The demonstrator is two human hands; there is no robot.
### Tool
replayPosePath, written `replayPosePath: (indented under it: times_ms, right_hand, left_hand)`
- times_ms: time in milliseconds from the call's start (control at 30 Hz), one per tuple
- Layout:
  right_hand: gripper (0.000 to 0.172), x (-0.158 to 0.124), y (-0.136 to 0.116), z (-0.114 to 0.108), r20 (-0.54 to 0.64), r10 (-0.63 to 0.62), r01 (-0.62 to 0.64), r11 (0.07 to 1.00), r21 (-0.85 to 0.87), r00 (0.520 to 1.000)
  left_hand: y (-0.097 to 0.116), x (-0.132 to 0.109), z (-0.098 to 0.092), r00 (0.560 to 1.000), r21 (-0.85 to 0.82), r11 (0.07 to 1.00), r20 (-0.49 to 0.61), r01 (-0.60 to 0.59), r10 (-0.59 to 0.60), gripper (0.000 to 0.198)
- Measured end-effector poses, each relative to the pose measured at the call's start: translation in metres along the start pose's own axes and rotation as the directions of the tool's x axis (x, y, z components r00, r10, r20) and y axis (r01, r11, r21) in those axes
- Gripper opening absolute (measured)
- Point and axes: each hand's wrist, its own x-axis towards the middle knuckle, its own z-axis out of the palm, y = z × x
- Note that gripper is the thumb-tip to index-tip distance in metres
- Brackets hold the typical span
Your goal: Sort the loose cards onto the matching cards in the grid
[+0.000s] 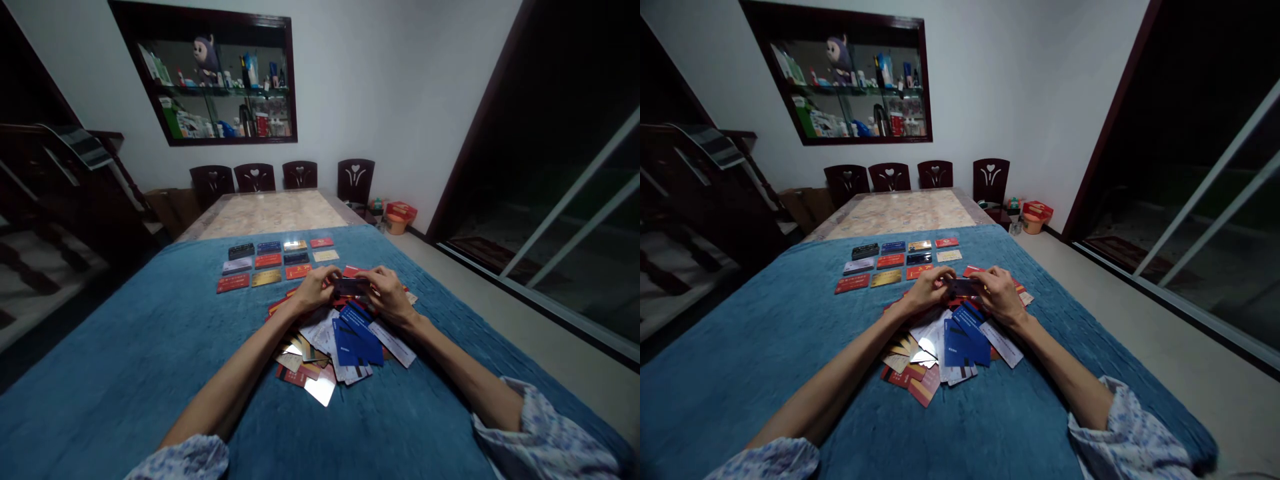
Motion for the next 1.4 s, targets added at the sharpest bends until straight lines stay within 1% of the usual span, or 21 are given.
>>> replayPosePath:
  times_ms: [100,200,300,400,567,733,833,1000,1167,1400]
  right_hand:
    - [0.029,-0.001,-0.001,-0.001,0.035,0.036,-0.035,0.999,-0.038,0.999]
    - [0.032,-0.004,-0.002,0.0,0.041,0.095,-0.092,0.993,-0.079,0.995]
    - [0.031,-0.006,-0.002,0.001,0.031,0.152,-0.148,0.984,-0.101,0.988]
    - [0.028,-0.007,-0.004,0.001,0.033,0.179,-0.175,0.978,-0.111,0.983]
    - [0.026,-0.005,-0.004,0.002,0.036,0.15,-0.145,0.983,-0.11,0.988]
    - [0.028,-0.004,-0.004,0.003,0.054,0.103,-0.097,0.989,-0.111,0.993]
    - [0.036,-0.003,-0.006,0.002,0.059,0.061,-0.054,0.991,-0.124,0.996]
    - [0.045,-0.002,-0.008,-0.001,0.084,0.041,-0.022,0.975,-0.222,0.996]
    - [0.048,-0.001,-0.006,0.0,0.108,0.036,-0.006,0.964,-0.264,0.993]
    - [0.046,-0.002,0.002,0.002,0.093,0.058,-0.034,0.971,-0.235,0.994]
  left_hand:
    - [-0.002,-0.001,0.001,0.999,0.024,0.999,0.014,-0.04,0.04,0.027]
    - [-0.001,-0.002,0.001,0.997,0.069,0.995,0.025,-0.068,0.066,0.029]
    - [0.002,-0.002,0.001,0.998,0.12,0.991,0.033,-0.065,0.062,0.032]
    - [0.003,-0.002,0.001,0.997,0.176,0.983,0.056,-0.053,0.044,0.035]
    - [0.006,-0.003,0.001,0.997,0.259,0.966,0.079,-0.005,-0.017,0.035]
    - [0.007,-0.003,0.001,0.997,0.286,0.958,0.069,0.024,-0.046,0.035]
    - [0.007,-0.003,0.001,0.998,0.288,0.957,0.041,0.041,-0.055,0.034]
    - [0.007,-0.002,0.002,0.998,0.243,0.968,0.012,0.055,-0.059,0.031]
    - [0.002,-0.002,0.001,0.998,0.219,0.974,0.013,0.063,-0.067,0.039]
    - [-0.003,-0.002,-0.003,0.997,0.209,0.978,0.074,0.0,-0.016,0.055]
